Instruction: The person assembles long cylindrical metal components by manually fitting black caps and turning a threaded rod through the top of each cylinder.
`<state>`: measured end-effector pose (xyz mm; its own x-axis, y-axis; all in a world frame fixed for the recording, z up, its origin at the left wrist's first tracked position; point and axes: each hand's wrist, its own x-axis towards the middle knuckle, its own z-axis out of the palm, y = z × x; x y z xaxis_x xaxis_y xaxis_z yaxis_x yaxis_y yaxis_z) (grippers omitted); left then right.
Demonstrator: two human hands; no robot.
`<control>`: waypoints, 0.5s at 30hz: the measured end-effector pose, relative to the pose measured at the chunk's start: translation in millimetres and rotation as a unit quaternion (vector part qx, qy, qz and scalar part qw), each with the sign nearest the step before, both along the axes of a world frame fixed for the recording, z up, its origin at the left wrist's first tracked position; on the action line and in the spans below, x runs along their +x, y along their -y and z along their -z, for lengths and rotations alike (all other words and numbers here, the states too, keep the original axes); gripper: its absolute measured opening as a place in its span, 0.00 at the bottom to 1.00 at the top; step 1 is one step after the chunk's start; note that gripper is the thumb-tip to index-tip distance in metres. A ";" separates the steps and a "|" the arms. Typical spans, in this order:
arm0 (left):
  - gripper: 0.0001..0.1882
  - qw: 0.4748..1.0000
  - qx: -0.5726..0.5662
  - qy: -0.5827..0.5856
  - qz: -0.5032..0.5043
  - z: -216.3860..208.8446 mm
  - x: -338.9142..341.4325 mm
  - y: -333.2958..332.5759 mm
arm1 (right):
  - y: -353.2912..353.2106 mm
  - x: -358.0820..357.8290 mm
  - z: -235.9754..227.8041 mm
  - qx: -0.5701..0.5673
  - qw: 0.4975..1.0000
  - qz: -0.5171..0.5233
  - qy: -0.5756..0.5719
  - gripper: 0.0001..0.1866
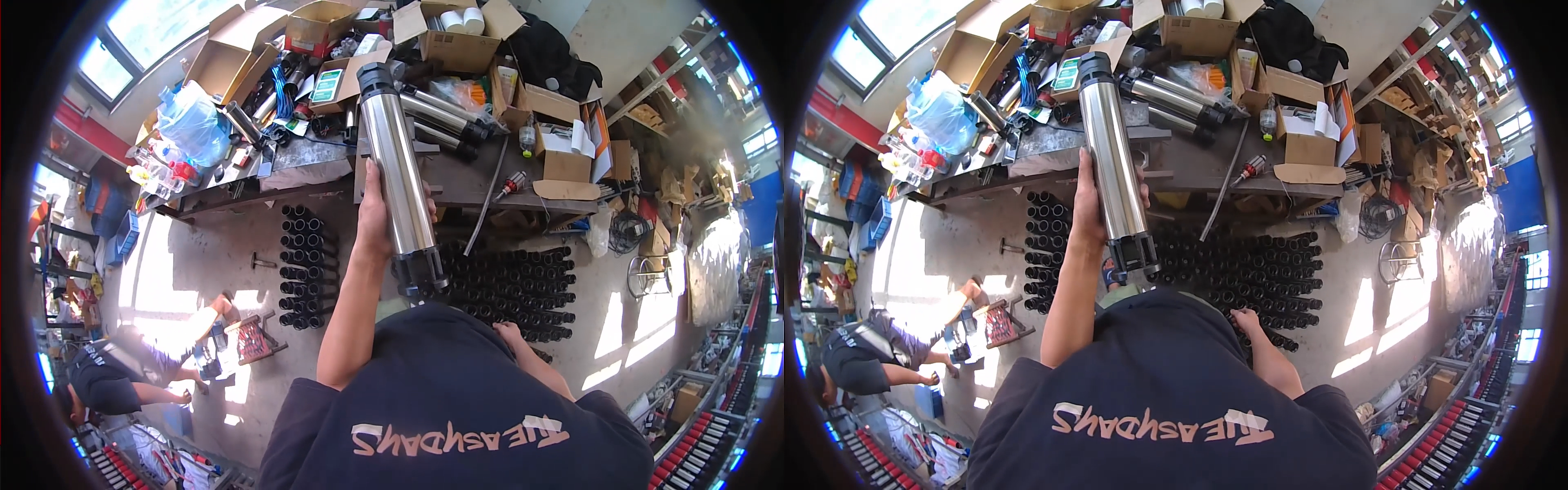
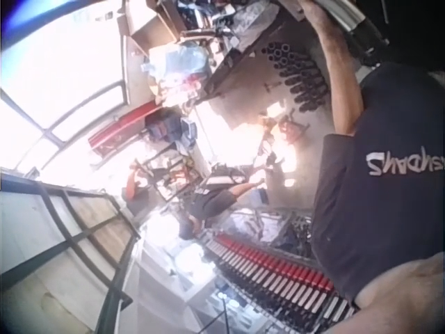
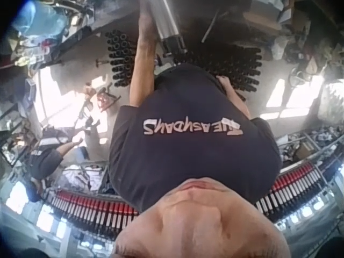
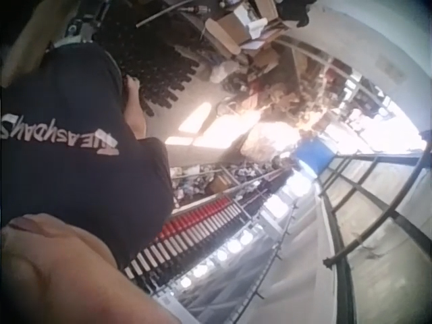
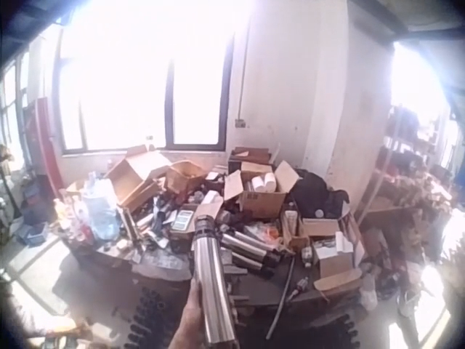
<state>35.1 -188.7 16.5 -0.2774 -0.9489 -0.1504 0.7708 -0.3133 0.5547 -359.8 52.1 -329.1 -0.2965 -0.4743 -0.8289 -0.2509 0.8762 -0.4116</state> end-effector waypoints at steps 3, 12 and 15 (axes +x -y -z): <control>0.42 1.000 -0.015 -0.009 -0.011 -1.0 0.5 2.2 | 5.8 13.2 -2.0 -0.008 0.999 -0.037 -0.020 0.17; 0.42 0.991 0.013 0.126 -0.033 -36.4 7.4 -11.5 | 74.1 66.1 9.7 -0.113 0.972 -0.200 -0.051 0.15; 0.42 0.996 -0.009 0.087 0.005 -27.1 10.2 -10.6 | 86.3 75.7 11.9 -0.128 0.974 -0.189 -0.011 0.15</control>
